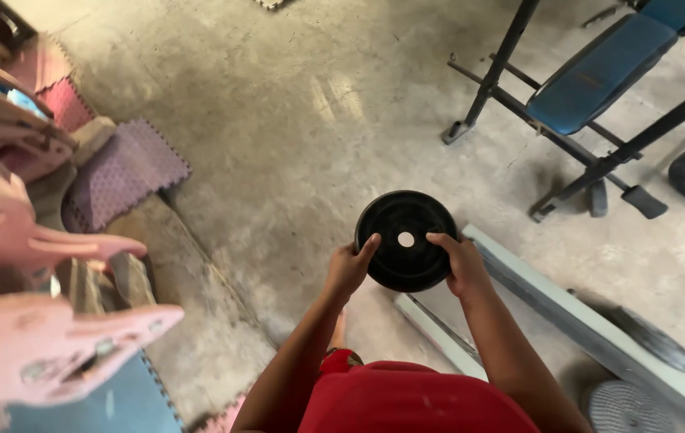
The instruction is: The recorder is seen assembling a dumbbell by adding weight plates and securing them with a collar.
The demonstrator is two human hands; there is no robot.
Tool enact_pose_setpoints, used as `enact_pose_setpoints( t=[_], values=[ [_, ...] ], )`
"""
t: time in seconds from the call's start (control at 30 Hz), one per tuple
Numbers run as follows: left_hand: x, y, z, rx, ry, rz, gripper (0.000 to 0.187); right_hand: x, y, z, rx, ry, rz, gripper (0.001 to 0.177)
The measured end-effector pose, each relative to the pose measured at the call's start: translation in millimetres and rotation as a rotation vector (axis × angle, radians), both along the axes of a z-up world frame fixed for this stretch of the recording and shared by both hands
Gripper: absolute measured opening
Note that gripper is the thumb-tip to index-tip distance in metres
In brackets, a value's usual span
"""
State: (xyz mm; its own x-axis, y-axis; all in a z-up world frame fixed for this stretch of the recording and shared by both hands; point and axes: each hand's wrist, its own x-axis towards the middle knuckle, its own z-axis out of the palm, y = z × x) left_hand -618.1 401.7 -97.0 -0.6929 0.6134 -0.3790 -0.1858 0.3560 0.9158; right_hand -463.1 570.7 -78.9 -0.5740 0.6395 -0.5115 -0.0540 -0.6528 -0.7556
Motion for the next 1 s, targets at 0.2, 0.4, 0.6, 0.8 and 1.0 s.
enact_pose_setpoints(
  t=[0.2,0.4,0.6,0.8,1.0],
  values=[
    [-120,78,12,-0.008,0.011,-0.123,0.063,-96,51,-17,0.011,-0.045,-0.188,0.050],
    [-174,187,-3,-0.074,0.019,-0.328,0.068,-127,126,-11,-0.061,-0.120,-0.358,0.051],
    [-189,333,-9,-0.094,0.067,-0.506,0.069,-129,235,-21,-0.052,-0.087,-0.514,0.052],
    [-184,482,-20,-0.111,0.061,-0.686,0.073,-116,340,3,-0.112,-0.158,-0.672,0.054],
    [-158,615,-8,-0.147,0.022,-0.882,0.074,-90,436,0,-0.087,-0.155,-0.866,0.050]
  ],
)
